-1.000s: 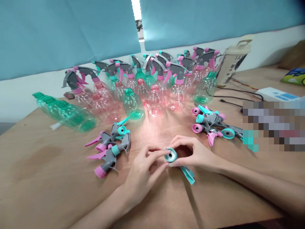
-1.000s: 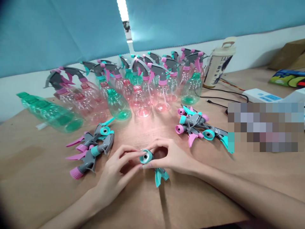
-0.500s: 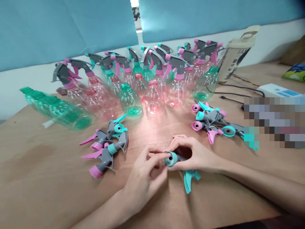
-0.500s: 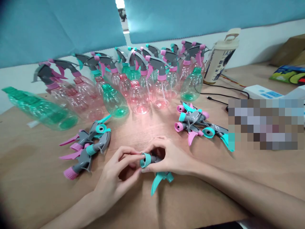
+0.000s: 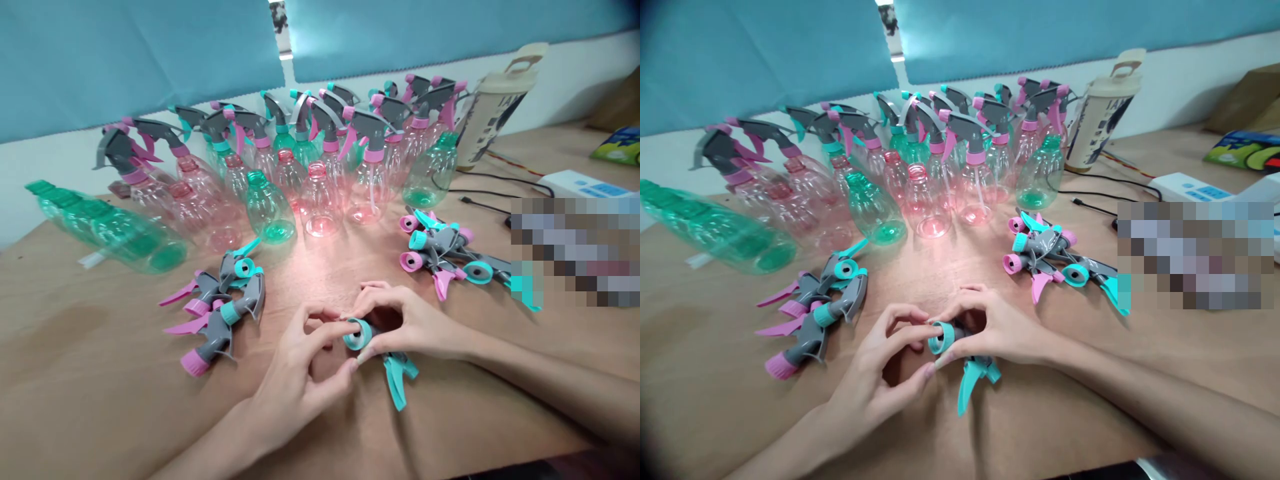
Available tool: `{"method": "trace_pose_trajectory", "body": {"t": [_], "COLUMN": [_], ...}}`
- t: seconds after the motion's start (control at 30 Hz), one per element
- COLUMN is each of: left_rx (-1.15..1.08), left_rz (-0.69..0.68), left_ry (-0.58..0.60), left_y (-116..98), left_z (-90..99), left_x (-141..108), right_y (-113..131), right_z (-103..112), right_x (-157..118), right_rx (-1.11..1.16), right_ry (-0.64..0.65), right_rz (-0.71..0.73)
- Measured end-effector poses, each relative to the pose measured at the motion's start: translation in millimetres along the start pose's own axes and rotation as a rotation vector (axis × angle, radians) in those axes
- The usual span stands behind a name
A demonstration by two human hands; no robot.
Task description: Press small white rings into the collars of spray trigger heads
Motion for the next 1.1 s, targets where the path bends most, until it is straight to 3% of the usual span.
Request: {"method": "trace_pose_trajectory", "body": {"t": [0.3,0.5,0.67,1.1], "left_rx": [-0.027,-0.07,-0.055,-0.068], "left_rz": [0.013,0.042,-0.023,-0.03], "left_ry": [0.05,-0.028,-0.095,-0.119], "left_y": [-0.6,4.9,4.3,2.0], "left_z": [6.6,2.2,-0.1,1.3], "left_x": [4.9,6.8,5.2,3.1], "right_y": [4.4,6.4,7.5,5.7], "right_z": [1.5,0.8,-0.3,-0.4], "right_x": [2.5,2.4,1.8,1.1], "right_rx": [0.057,0.044,0.042,-0.021], "right_ry": [0.071,0.048,0.036,0.03], "right_rz": [0.107,0.088,0.088,0.088]}}
Point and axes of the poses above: each hand's wrist, its own x-axis towards the middle knuckle, its own z-axis out of the back of the hand, y = z × x, the point moved 2 cm from there along x, towards the middle knuckle
